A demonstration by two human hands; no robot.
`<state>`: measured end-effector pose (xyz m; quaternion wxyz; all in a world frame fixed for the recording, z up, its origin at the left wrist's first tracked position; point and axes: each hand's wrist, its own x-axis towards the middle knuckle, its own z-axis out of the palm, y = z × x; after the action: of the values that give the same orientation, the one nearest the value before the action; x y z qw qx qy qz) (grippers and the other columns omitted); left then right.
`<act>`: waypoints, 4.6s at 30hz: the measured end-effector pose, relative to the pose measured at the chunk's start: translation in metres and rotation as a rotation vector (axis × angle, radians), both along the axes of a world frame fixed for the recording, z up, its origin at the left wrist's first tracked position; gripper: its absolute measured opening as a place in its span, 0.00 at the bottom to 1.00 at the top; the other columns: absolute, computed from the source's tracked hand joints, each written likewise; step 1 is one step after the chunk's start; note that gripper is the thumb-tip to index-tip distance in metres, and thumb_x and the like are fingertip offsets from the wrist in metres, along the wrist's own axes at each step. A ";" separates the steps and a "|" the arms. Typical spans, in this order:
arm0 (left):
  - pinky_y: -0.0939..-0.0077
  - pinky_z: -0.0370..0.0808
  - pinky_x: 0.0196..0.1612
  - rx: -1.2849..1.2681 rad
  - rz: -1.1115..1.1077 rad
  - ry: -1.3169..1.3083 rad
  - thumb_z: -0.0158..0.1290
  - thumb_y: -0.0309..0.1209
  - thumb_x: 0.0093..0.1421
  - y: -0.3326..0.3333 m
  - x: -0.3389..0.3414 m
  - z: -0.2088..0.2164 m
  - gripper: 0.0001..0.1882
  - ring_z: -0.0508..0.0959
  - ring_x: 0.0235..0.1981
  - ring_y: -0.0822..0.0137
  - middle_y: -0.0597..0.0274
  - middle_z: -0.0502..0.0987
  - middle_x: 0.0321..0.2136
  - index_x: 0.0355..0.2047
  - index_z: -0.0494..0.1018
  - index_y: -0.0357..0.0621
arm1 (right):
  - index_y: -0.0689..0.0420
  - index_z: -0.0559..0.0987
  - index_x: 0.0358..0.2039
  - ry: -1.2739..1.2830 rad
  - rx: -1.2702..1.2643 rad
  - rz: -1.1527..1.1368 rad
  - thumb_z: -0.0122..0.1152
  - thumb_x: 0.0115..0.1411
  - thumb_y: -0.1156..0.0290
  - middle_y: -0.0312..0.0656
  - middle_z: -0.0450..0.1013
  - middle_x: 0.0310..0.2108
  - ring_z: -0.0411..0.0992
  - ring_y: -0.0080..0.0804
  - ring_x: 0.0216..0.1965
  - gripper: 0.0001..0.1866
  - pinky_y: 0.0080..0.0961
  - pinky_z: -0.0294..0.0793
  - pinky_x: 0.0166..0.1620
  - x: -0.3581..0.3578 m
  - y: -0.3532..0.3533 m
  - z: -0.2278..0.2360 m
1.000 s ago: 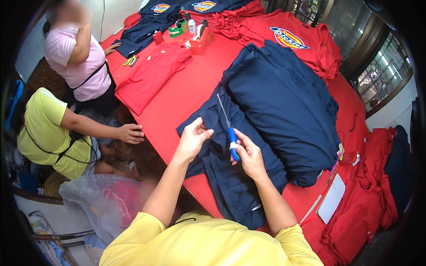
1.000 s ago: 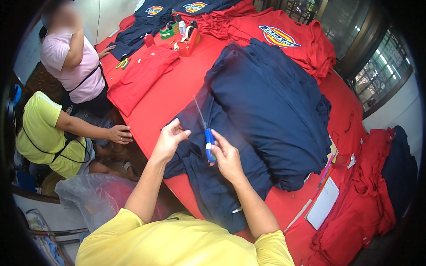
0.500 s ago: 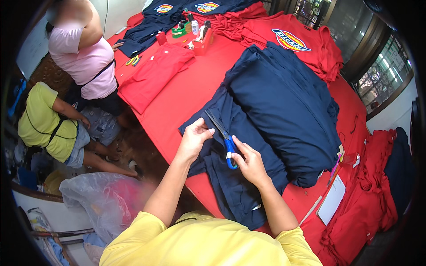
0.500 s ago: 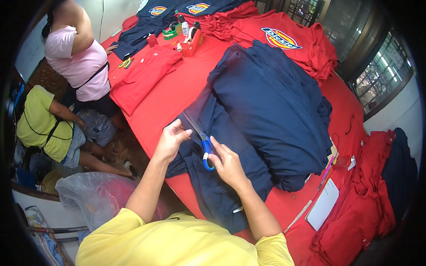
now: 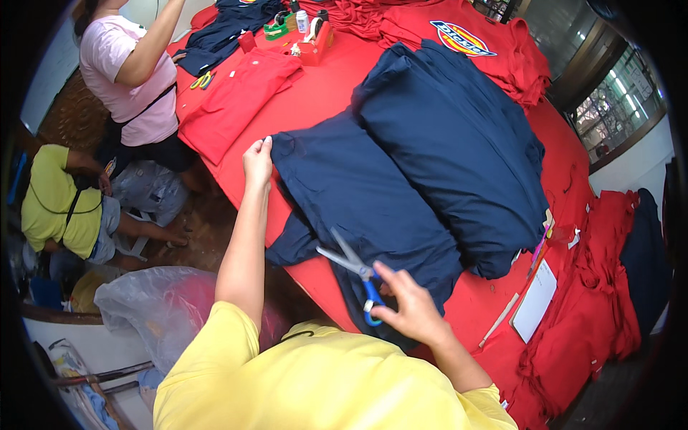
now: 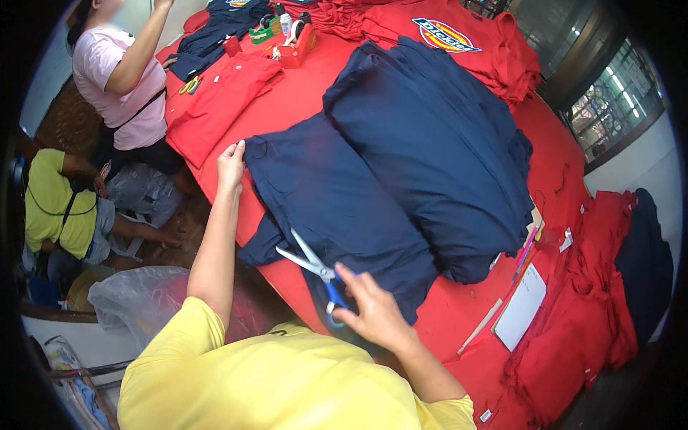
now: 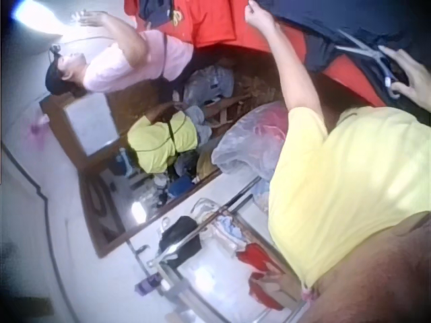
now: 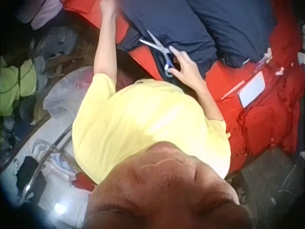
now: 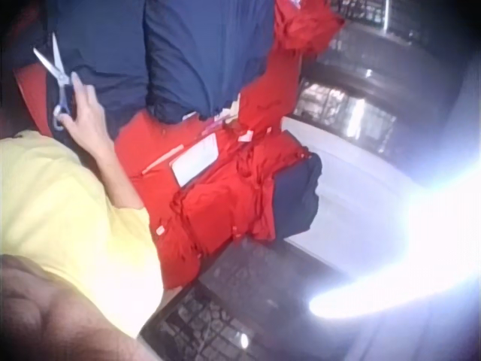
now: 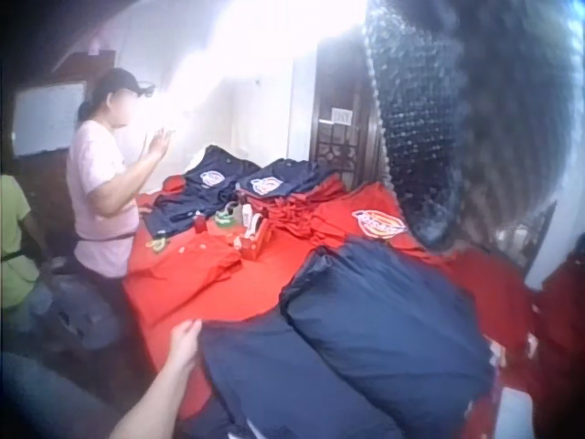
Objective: The person uses shears to cut off tags or loose threads from a stack of navy blue shirts on a work table, flipping through the shirts one by one.
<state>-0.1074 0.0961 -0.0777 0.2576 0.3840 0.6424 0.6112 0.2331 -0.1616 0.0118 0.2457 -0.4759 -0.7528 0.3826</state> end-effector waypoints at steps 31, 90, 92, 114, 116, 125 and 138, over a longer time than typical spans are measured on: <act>0.55 0.50 0.67 -0.009 -0.734 0.922 0.44 0.47 0.65 -0.050 0.066 0.016 0.29 0.53 0.67 0.54 0.55 0.56 0.65 0.63 0.60 0.50 | 0.55 0.62 0.60 0.402 -0.353 0.404 0.57 0.53 0.80 0.51 0.69 0.49 0.71 0.45 0.50 0.32 0.33 0.69 0.53 -0.099 -0.009 0.023; 0.66 0.71 0.35 0.127 -0.775 0.631 0.59 0.36 0.56 -0.273 0.125 -0.001 0.12 0.75 0.30 0.58 0.57 0.72 0.26 0.28 0.73 0.41 | 0.62 0.65 0.59 -0.426 0.683 -1.146 0.51 0.57 0.85 0.40 0.72 0.39 0.70 0.24 0.36 0.27 0.20 0.70 0.40 0.333 0.086 -0.046; 0.66 0.72 0.32 0.026 -0.711 0.611 0.58 0.37 0.57 -0.269 0.128 0.002 0.13 0.75 0.27 0.58 0.57 0.72 0.24 0.27 0.72 0.39 | 0.62 0.64 0.59 -0.438 0.696 -1.037 0.51 0.57 0.85 0.39 0.70 0.40 0.70 0.24 0.37 0.28 0.19 0.69 0.40 0.303 0.081 -0.069; 0.77 0.71 0.49 -0.466 -1.133 -0.466 0.55 0.29 0.63 -0.272 0.145 0.003 0.14 0.75 0.41 0.74 0.64 0.78 0.41 0.47 0.74 0.36 | 0.63 0.63 0.60 0.144 -0.088 -0.384 0.64 0.48 0.82 0.46 0.69 0.46 0.71 0.36 0.48 0.38 0.27 0.71 0.48 -0.009 -0.060 -0.023; 0.77 0.71 0.49 -0.289 -1.209 -0.126 0.55 0.29 0.62 -0.258 0.136 0.020 0.13 0.75 0.42 0.74 0.65 0.78 0.42 0.46 0.75 0.36 | 0.62 0.61 0.62 0.164 0.026 -0.364 0.58 0.49 0.85 0.46 0.66 0.48 0.69 0.34 0.48 0.37 0.27 0.74 0.48 -0.010 -0.059 -0.022; 0.82 0.70 0.35 -0.013 -0.856 -0.446 0.57 0.30 0.61 -0.207 0.167 0.073 0.08 0.73 0.29 0.78 0.67 0.78 0.29 0.36 0.78 0.37 | 0.59 0.58 0.62 0.912 0.015 -0.414 0.53 0.53 0.86 0.39 0.64 0.40 0.68 0.24 0.40 0.35 0.24 0.77 0.44 -0.020 0.015 0.015; 0.76 0.73 0.48 -0.385 -0.934 0.242 0.56 0.39 0.61 -0.224 0.076 0.080 0.19 0.79 0.41 0.71 0.58 0.81 0.36 0.47 0.76 0.38 | 0.62 0.59 0.62 0.909 -0.039 -0.334 0.50 0.54 0.90 0.40 0.64 0.47 0.68 0.24 0.46 0.33 0.25 0.76 0.48 -0.031 0.107 -0.026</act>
<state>-0.0310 -0.1276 0.0018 0.4927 0.6433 0.5285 0.2530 0.2019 -0.0548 -0.0146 0.5987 -0.3797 -0.4752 0.5211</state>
